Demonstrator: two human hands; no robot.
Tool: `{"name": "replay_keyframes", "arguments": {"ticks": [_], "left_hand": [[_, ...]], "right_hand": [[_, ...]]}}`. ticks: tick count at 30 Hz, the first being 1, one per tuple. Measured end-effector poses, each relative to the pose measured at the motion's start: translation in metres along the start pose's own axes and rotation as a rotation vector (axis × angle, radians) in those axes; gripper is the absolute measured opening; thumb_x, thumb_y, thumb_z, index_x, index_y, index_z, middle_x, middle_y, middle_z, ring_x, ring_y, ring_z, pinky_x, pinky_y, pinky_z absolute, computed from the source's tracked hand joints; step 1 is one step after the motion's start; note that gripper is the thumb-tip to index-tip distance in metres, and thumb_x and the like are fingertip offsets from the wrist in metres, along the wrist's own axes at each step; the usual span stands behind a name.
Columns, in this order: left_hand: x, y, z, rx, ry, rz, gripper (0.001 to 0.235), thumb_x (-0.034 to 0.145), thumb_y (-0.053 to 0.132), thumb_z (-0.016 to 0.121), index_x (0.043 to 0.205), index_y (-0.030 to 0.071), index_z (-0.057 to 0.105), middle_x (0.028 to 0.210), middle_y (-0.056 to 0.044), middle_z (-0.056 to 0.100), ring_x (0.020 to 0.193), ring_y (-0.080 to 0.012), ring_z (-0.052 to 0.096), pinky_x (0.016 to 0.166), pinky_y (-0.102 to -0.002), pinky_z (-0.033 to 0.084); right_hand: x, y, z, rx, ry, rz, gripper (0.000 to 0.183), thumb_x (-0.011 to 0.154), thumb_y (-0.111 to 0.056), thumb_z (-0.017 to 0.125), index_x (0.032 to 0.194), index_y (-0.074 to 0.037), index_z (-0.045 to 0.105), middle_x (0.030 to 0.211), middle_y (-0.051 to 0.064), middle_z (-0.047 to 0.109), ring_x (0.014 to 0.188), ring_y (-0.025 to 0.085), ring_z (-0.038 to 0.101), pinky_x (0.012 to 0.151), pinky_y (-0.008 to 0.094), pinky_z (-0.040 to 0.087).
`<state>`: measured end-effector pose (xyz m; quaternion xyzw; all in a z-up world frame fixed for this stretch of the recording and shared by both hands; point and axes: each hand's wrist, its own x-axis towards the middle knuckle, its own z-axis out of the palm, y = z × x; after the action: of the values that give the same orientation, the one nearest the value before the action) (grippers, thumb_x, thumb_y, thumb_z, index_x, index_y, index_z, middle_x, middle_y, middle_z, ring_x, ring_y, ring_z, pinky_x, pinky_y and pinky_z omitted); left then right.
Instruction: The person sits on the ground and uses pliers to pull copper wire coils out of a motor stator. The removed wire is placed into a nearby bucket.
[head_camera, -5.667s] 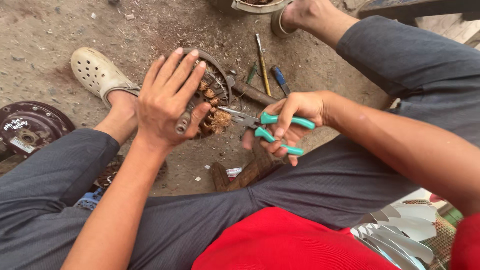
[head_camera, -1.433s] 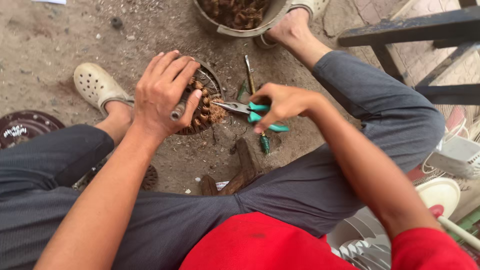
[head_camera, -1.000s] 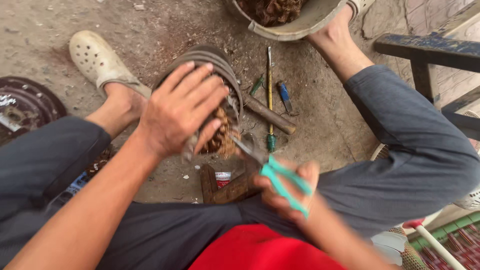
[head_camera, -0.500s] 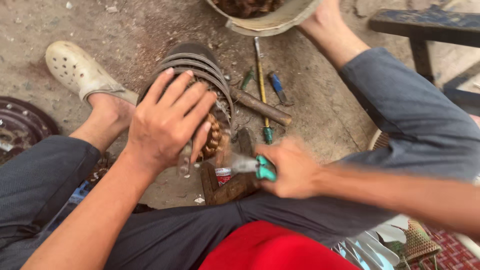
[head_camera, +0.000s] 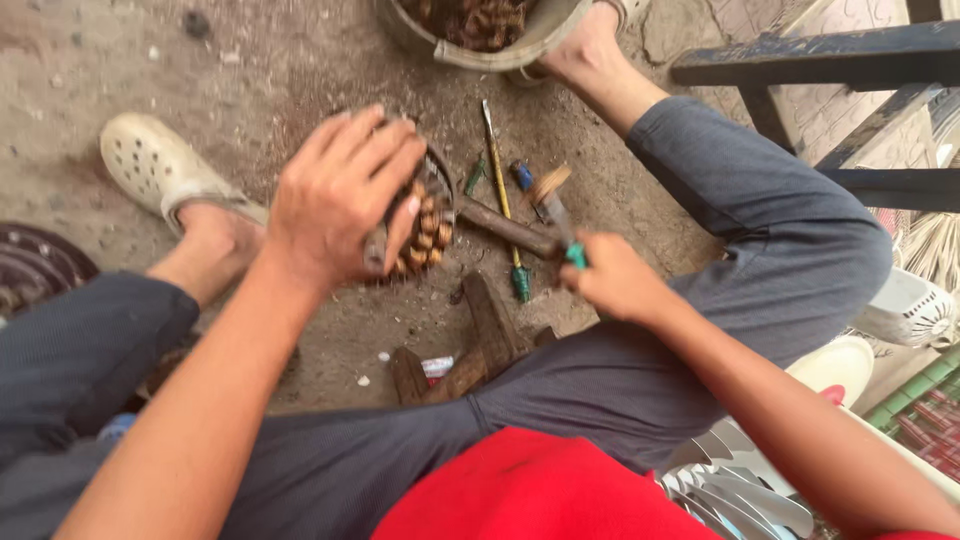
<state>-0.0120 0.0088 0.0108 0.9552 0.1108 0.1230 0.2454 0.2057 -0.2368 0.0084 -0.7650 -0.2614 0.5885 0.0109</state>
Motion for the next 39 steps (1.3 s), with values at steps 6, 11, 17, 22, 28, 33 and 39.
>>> {"name": "replay_keyframes", "arguments": {"ticks": [6, 11, 17, 22, 28, 33, 39], "left_hand": [[-0.004, 0.005, 0.001, 0.068, 0.033, -0.005, 0.039, 0.092, 0.018, 0.071, 0.127, 0.000, 0.069, 0.133, -0.016, 0.067, 0.129, -0.0339, 0.061, 0.110, -0.046, 0.049], [-0.008, 0.009, 0.002, 0.063, 0.038, -0.024, 0.040, 0.091, 0.018, 0.072, 0.126, 0.000, 0.069, 0.133, -0.015, 0.067, 0.129, -0.0331, 0.060, 0.107, -0.045, 0.049], [-0.001, 0.013, -0.003, 0.052, 0.029, -0.038, 0.040, 0.087, 0.017, 0.071, 0.123, 0.000, 0.069, 0.130, -0.015, 0.067, 0.127, -0.0334, 0.060, 0.104, -0.044, 0.049], [0.003, 0.013, -0.005, 0.066, 0.024, -0.045, 0.041, 0.086, 0.017, 0.070, 0.123, 0.001, 0.069, 0.129, -0.015, 0.067, 0.126, -0.0332, 0.060, 0.103, -0.044, 0.050], [0.000, 0.016, -0.005, 0.070, 0.018, -0.054, 0.042, 0.087, 0.019, 0.070, 0.125, 0.002, 0.068, 0.131, -0.015, 0.067, 0.127, -0.0319, 0.060, 0.103, -0.043, 0.050], [-0.006, 0.013, 0.000, 0.244, 0.076, 0.000, 0.053, 0.087, 0.028, 0.066, 0.133, 0.001, 0.065, 0.144, -0.020, 0.064, 0.129, -0.0313, 0.059, 0.104, -0.042, 0.049], [-0.015, 0.010, 0.012, 0.282, 0.079, -0.090, 0.061, 0.093, 0.040, 0.069, 0.137, -0.001, 0.062, 0.140, -0.017, 0.062, 0.127, -0.0311, 0.058, 0.104, -0.048, 0.047]], "right_hand": [[0.015, -0.019, -0.041, 0.421, 0.302, -0.366, 0.064, 0.075, 0.010, 0.048, 0.138, 0.002, 0.050, 0.110, 0.015, 0.074, 0.091, 0.024, 0.072, 0.072, 0.038, 0.060], [0.052, -0.043, -0.085, 0.048, 0.972, -0.693, 0.041, 0.093, 0.004, 0.066, 0.131, 0.005, 0.051, 0.109, 0.022, 0.071, 0.102, 0.035, 0.072, 0.086, 0.044, 0.057], [0.146, -0.050, -0.082, -0.296, 1.120, -0.585, 0.062, 0.082, -0.011, 0.080, 0.125, 0.019, 0.047, 0.137, 0.038, 0.043, 0.127, 0.057, 0.043, 0.108, 0.063, 0.035], [0.150, 0.016, -0.040, -0.806, 1.079, -0.543, 0.060, 0.081, 0.007, 0.066, 0.133, 0.024, 0.042, 0.149, 0.040, 0.034, 0.139, 0.059, 0.034, 0.116, 0.072, 0.023], [0.117, 0.025, -0.033, -0.282, 0.753, -0.303, 0.059, 0.073, 0.005, 0.062, 0.130, 0.016, 0.049, 0.126, 0.035, 0.051, 0.122, 0.054, 0.048, 0.095, 0.054, 0.048], [0.110, 0.008, -0.041, -0.247, 0.861, -0.390, 0.016, 0.092, -0.001, 0.064, 0.104, 0.008, 0.066, 0.103, 0.031, 0.063, 0.093, 0.049, 0.064, 0.086, 0.056, 0.053], [0.115, 0.011, -0.046, 0.712, 0.192, -0.196, 0.018, 0.102, -0.006, 0.056, 0.112, 0.008, 0.061, 0.099, 0.021, 0.067, 0.082, 0.028, 0.070, 0.073, 0.042, 0.063]]}}
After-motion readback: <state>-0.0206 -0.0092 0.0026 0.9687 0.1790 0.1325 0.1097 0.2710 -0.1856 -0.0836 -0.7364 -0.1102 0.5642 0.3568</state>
